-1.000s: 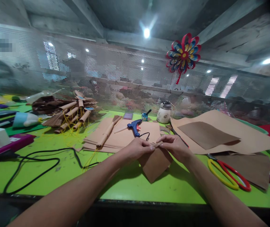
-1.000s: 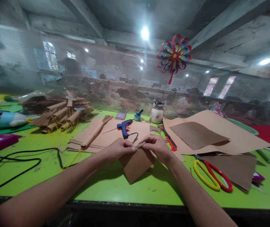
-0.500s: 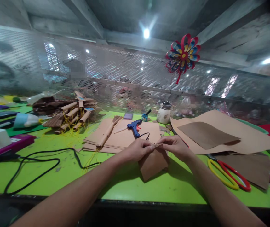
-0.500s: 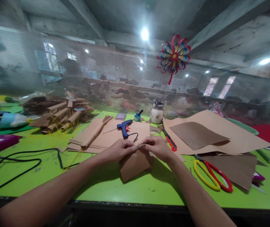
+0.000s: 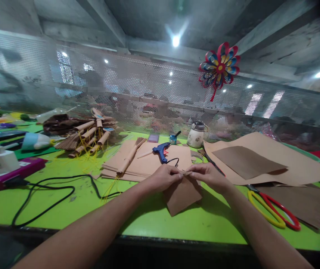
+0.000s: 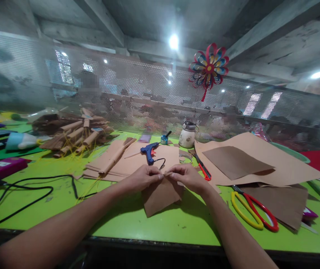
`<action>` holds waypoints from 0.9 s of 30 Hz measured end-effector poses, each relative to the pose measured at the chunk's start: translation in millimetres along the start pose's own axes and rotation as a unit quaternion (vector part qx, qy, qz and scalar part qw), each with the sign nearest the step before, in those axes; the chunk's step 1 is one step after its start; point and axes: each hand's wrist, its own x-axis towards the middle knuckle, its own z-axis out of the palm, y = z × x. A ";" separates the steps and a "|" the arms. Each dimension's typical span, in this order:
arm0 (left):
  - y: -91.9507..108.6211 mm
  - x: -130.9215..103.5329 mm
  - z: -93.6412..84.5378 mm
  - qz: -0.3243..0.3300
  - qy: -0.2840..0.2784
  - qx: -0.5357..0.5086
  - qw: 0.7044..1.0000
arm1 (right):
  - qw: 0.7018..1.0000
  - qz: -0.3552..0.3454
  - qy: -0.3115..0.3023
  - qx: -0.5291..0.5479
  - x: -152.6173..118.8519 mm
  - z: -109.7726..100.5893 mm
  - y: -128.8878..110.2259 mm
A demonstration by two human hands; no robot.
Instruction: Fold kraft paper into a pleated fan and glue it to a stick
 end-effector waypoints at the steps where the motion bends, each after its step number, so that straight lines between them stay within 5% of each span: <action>1: -0.6 0.1 -0.2 -0.002 0.005 -0.004 1.000 | 1.000 0.001 0.001 0.009 0.0 0.0 0.5; 6: -5.6 1.5 0.2 -0.019 0.014 -0.040 0.999 | 0.999 -0.019 0.004 0.046 0.8 7.3 1.2; 14: -14.3 4.0 6.5 -0.009 0.010 -0.073 0.997 | 0.994 -0.020 0.108 0.004 6.0 27.6 1.3; 27: -8.1 2.3 9.4 0.007 0.036 -0.037 0.999 | 0.990 0.025 0.118 0.077 6.2 25.3 4.3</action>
